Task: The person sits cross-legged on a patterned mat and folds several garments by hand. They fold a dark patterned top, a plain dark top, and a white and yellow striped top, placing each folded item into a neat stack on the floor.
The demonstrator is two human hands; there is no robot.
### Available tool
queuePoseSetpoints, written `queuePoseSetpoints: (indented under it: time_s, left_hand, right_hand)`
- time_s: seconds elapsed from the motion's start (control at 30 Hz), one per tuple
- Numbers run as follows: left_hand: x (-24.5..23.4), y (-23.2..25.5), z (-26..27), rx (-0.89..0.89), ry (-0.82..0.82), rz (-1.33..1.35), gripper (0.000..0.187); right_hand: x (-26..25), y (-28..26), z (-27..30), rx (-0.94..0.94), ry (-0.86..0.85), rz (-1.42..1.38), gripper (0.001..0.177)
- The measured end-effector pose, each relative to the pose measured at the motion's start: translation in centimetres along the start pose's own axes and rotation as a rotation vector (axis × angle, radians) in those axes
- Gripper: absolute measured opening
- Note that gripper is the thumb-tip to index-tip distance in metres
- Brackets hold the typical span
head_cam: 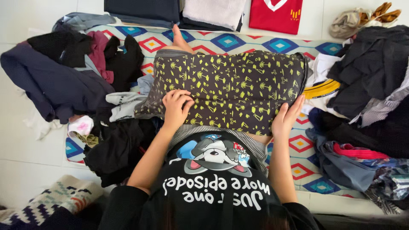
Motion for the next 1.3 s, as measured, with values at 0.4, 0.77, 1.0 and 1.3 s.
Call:
queuePoseSetpoints:
  time_s: [0.4,0.77,1.0,1.3]
  left_hand:
    - [-0.2,1.0,0.1,-0.055,0.03,-0.214,0.043]
    - [0.5,-17.1,-9.8,-0.134,0.042,0.406,0.045]
    - [3.3,-27.4,-10.2,-0.597,-0.253,0.735,0.036]
    - [-1.6,-28.4,-9.4,-0.143,-0.015,-0.018,0.022]
  right_hand:
    - [-1.7,-5.1,-3.1,-0.047,0.023,0.332,0.068]
    - [1.7,-7.4,-10.3,-0.042,-0.093,0.452,0.075]
    - [6.4,-14.7,-13.0,-0.251,-0.037,0.679,0.05]
    - [26.3,-28.6,-7.9,-0.798,-0.711,-0.233,0.027]
Point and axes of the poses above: each hand's wrist, its own z-axis away from the middle knuckle, its own x-axis out of the palm, y = z × x, the point moved 8 cm from there along -z, towards the middle knuckle, and after that the axes turned 4 degrees about z, right-handed, at the moved point
